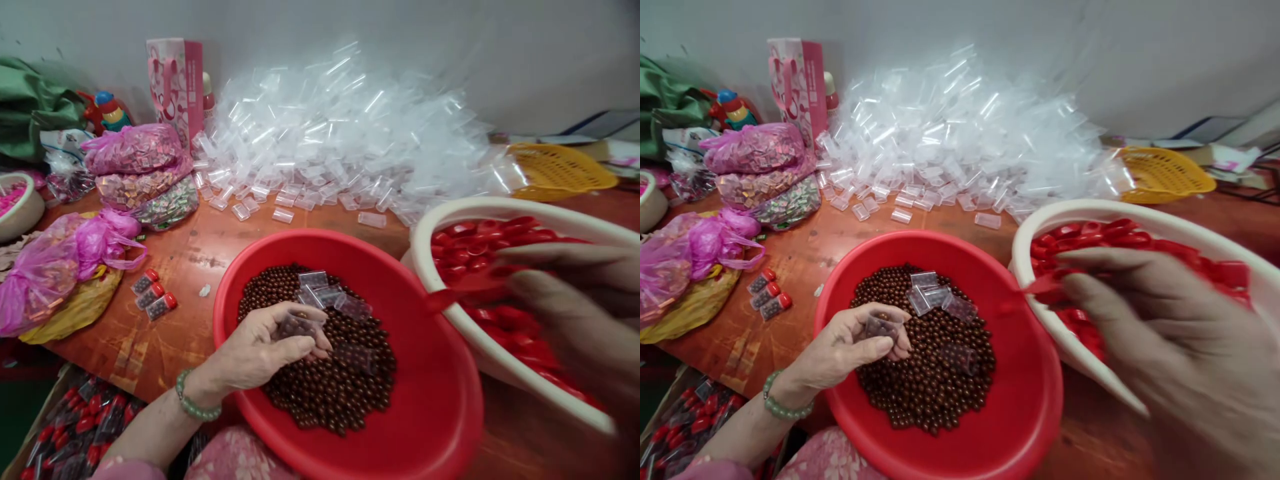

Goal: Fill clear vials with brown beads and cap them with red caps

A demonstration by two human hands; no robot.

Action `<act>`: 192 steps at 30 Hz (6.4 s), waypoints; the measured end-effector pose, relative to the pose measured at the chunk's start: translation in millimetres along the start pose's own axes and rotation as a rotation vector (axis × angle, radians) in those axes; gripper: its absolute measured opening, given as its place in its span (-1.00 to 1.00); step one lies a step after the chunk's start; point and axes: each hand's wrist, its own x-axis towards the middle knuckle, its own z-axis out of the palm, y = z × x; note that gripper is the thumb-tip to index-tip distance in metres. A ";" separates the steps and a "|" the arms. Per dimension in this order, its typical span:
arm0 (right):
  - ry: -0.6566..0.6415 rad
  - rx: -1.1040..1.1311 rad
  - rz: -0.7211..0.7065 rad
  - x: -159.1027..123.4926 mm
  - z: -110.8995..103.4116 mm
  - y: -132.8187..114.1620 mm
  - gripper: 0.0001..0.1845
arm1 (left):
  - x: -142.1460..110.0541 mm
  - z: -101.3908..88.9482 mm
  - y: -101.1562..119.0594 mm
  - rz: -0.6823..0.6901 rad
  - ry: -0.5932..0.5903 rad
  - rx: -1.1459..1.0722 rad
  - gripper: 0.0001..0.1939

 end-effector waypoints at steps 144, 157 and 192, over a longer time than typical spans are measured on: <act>-0.378 -0.064 -0.682 -35.4 85.3 -84.0 -0.60 | -8.0 -17.0 -11.4 -0.102 0.062 0.086 -0.56; -0.315 0.297 -0.343 -39.2 91.4 -85.6 -0.68 | -5.6 -17.4 -7.6 -0.084 0.034 0.082 -0.82; -0.388 -0.064 -0.812 -43.6 104.3 -85.2 -0.37 | -3.1 -20.3 -8.7 -0.117 -0.030 -0.067 -0.60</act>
